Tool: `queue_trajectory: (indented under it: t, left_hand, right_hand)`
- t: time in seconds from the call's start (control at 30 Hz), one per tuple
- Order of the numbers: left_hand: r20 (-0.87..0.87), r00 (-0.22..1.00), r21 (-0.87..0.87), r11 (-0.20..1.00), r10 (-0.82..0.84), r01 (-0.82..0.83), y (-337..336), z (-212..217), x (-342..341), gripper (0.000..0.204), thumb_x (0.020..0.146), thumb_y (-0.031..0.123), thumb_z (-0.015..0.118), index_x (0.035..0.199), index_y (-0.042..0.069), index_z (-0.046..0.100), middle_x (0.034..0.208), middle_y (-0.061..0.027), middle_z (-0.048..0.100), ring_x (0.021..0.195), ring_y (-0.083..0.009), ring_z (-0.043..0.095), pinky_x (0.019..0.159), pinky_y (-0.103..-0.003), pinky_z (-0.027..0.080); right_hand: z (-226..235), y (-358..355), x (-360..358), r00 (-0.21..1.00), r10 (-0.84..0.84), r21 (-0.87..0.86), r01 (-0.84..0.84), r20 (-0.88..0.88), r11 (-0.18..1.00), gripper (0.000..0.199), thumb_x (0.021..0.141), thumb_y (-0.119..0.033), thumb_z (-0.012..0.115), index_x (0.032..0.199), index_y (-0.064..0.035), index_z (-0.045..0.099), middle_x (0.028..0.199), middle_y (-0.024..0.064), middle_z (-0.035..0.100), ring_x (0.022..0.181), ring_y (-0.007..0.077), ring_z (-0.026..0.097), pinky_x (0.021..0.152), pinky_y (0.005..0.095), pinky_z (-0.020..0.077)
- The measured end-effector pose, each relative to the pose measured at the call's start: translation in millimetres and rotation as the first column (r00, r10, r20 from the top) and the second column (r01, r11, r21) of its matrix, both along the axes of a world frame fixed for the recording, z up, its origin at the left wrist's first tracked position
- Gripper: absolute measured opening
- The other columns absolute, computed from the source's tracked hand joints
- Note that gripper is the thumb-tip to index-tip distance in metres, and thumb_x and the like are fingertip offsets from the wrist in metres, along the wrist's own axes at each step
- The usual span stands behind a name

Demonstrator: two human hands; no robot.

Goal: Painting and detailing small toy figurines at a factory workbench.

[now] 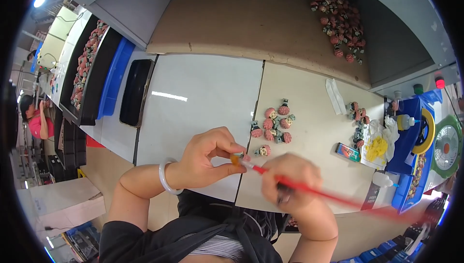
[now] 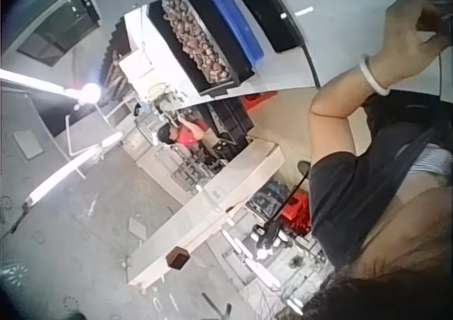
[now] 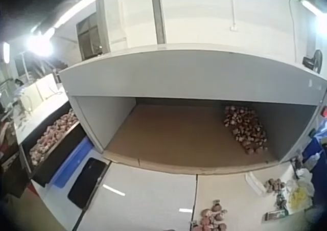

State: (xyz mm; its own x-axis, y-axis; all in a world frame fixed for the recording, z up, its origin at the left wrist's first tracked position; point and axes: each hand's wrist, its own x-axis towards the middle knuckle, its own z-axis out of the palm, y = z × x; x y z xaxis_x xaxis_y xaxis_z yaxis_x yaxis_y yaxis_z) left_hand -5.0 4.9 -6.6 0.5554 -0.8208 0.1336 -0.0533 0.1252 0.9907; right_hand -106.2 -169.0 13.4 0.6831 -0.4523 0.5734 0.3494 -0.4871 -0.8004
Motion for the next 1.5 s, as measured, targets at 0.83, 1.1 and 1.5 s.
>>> queue_trajectory:
  t: [0.83, 1.1, 1.5]
  left_hand:
    - [-0.081, 0.997, -0.024, 1.000, 0.002, -0.004, 2.6, 4.4, 4.8, 0.033, 0.067, -0.010, 0.066, 0.097, 0.001, 0.058, 0.090, -0.0104, 0.055, 0.086, -0.0217, 0.059, 0.077, -0.031, 0.051]
    - [0.204, 0.977, -0.002, 0.998, 0.066, -0.067, 0.4, 6.2, 7.3, 0.033, 0.062, -0.003, 0.073, 0.092, 0.002, 0.061, 0.077, -0.0074, 0.060, 0.073, -0.0166, 0.059, 0.064, -0.026, 0.049]
    - [0.126, 0.990, 0.010, 0.998, 0.061, -0.063, 1.7, 2.8, 5.1, 0.031, 0.064, -0.007, 0.071, 0.091, 0.002, 0.060, 0.078, -0.0069, 0.056, 0.085, -0.0216, 0.062, 0.069, -0.026, 0.052]
  right_hand:
    - [4.2, 25.6, 7.3, 0.802, -0.022, -0.365, -0.246, -0.597, 0.898, 0.024, 0.067, -0.018, 0.069, 0.064, -0.0033, 0.051, 0.052, 0.0085, 0.049, 0.044, 0.0254, 0.047, 0.041, 0.0328, 0.0357]
    - [3.4, 26.0, 6.5, 0.791, -0.001, -0.347, -0.267, -0.611, 0.899, 0.022, 0.069, -0.015, 0.068, 0.064, -0.0032, 0.050, 0.052, 0.0097, 0.049, 0.044, 0.0269, 0.047, 0.040, 0.0335, 0.0348]
    - [4.1, 24.1, 7.0, 0.744, 0.032, -0.290, -0.299, -0.667, 0.909, 0.021, 0.072, -0.014, 0.066, 0.065, -0.0023, 0.050, 0.052, 0.0100, 0.049, 0.044, 0.0282, 0.047, 0.041, 0.0336, 0.0367]
